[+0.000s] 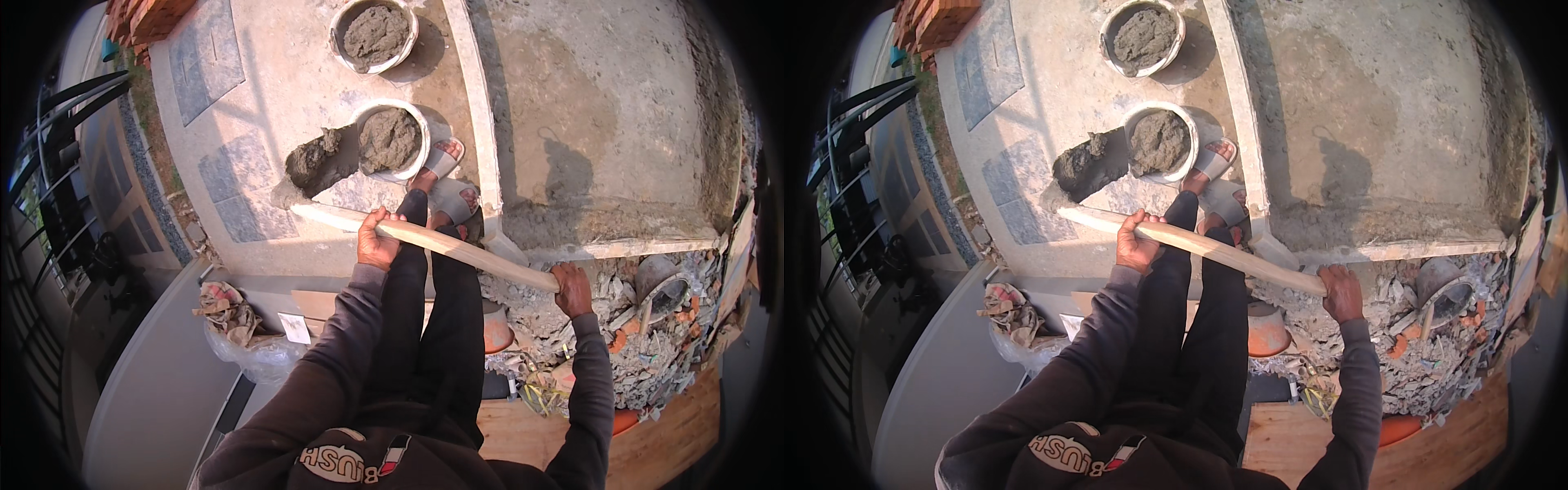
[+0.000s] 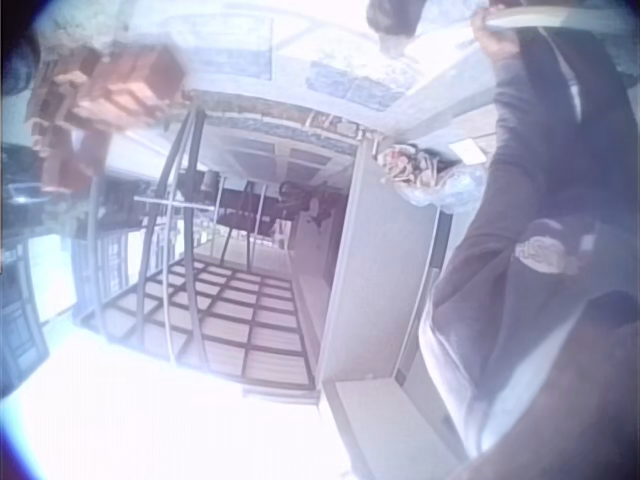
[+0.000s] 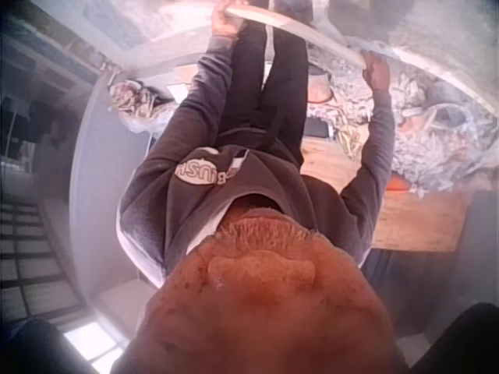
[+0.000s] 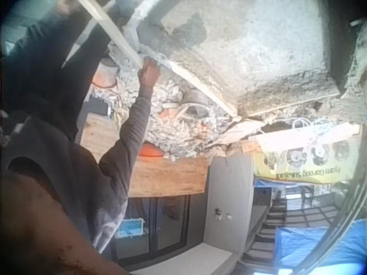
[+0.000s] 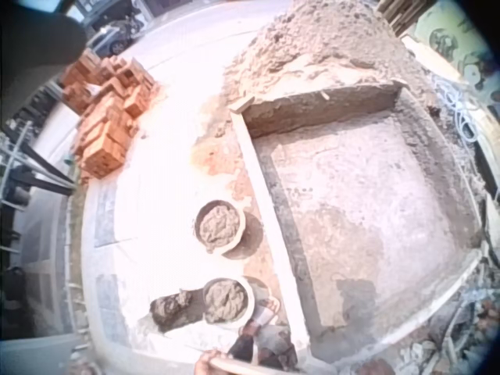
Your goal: The person walks to a construction site and uses a shovel to scoop wet cement from a wooden mixing tray into two white buckets. They then use a trowel to scrape remaining cement from the shovel into the buckets.
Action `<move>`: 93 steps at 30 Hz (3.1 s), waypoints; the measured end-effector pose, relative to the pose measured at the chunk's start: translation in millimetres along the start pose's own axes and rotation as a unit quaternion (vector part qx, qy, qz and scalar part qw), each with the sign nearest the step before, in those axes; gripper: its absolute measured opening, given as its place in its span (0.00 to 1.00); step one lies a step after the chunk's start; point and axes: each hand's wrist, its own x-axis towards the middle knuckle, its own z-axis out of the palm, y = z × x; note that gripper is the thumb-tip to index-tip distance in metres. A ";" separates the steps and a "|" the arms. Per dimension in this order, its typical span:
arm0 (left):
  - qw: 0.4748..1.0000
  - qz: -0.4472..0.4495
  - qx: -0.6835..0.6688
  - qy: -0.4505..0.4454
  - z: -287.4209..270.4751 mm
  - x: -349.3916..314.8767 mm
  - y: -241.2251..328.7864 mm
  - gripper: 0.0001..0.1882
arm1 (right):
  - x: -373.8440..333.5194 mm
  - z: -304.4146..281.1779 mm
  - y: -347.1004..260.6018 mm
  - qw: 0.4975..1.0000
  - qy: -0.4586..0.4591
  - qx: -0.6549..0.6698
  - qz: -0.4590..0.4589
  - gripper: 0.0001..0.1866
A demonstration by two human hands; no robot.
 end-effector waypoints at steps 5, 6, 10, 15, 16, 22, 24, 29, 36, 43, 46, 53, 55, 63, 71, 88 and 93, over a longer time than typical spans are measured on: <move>0.999 -0.008 -0.018 0.033 -1.4 4.7 7.2 0.08 | 15.8 -19.0 -3.8 0.999 -0.026 -0.031 -0.008 0.17; 0.999 -0.010 -0.026 0.032 -1.4 7.1 7.9 0.08 | 19.2 -23.9 -3.2 0.999 -0.022 -0.033 -0.012 0.17; 0.997 -0.020 -0.056 0.047 8.8 15.4 1.3 0.09 | 27.3 -55.7 -4.9 0.999 -0.011 -0.031 -0.020 0.17; 0.996 -0.056 -0.068 0.019 26.9 12.3 -20.2 0.10 | 13.4 -76.1 10.8 0.999 -0.019 -0.032 0.013 0.17; 0.996 -0.056 -0.064 0.011 29.7 10.2 -20.8 0.10 | 11.2 -85.9 8.3 0.999 -0.023 -0.034 0.014 0.17; 0.997 -0.053 -0.059 -0.007 39.1 -5.0 -28.5 0.11 | -9.4 -88.1 11.5 0.999 -0.006 -0.025 0.019 0.16; 0.997 -0.057 -0.053 0.012 41.7 -1.7 -28.6 0.11 | -12.7 -76.2 12.3 1.000 -0.008 -0.006 0.026 0.16; 0.997 -0.056 -0.025 0.037 39.0 -3.3 -23.5 0.11 | -17.7 -48.6 7.8 0.999 -0.017 0.021 0.035 0.16; 0.999 -0.029 0.009 0.018 49.7 -43.7 -4.7 0.08 | -24.2 15.4 24.5 0.998 0.025 0.051 0.039 0.16; 0.998 -0.040 0.042 0.005 27.7 -27.9 -6.3 0.10 | -36.5 64.3 15.2 0.995 0.009 0.037 0.089 0.17; 0.998 -0.036 0.047 -0.002 27.6 -5.4 -10.2 0.10 | -34.5 65.3 24.6 0.995 0.003 0.052 0.090 0.16; 0.998 -0.033 0.058 -0.001 18.1 -10.0 -16.8 0.10 | -47.9 69.3 22.3 0.992 0.006 0.074 0.101 0.15; 0.999 -0.015 0.051 -0.001 17.0 -16.4 -14.2 0.10 | -38.6 63.6 15.1 0.995 0.024 0.045 0.091 0.15; 0.996 -0.019 0.082 -0.033 33.0 -18.2 -3.2 0.10 | -39.1 72.2 1.1 0.993 0.041 0.059 0.098 0.14; 0.996 -0.025 0.080 -0.044 30.4 -17.1 -8.1 0.11 | -42.3 72.2 10.0 0.991 0.050 0.067 0.101 0.16; 0.986 -0.031 0.151 -0.066 50.7 -31.5 20.9 0.05 | -54.1 59.3 -22.1 0.986 0.044 0.135 0.090 0.13; 0.975 -0.022 0.210 -0.063 85.5 -58.5 15.9 0.08 | -90.4 77.2 -46.8 0.966 0.084 0.219 0.110 0.14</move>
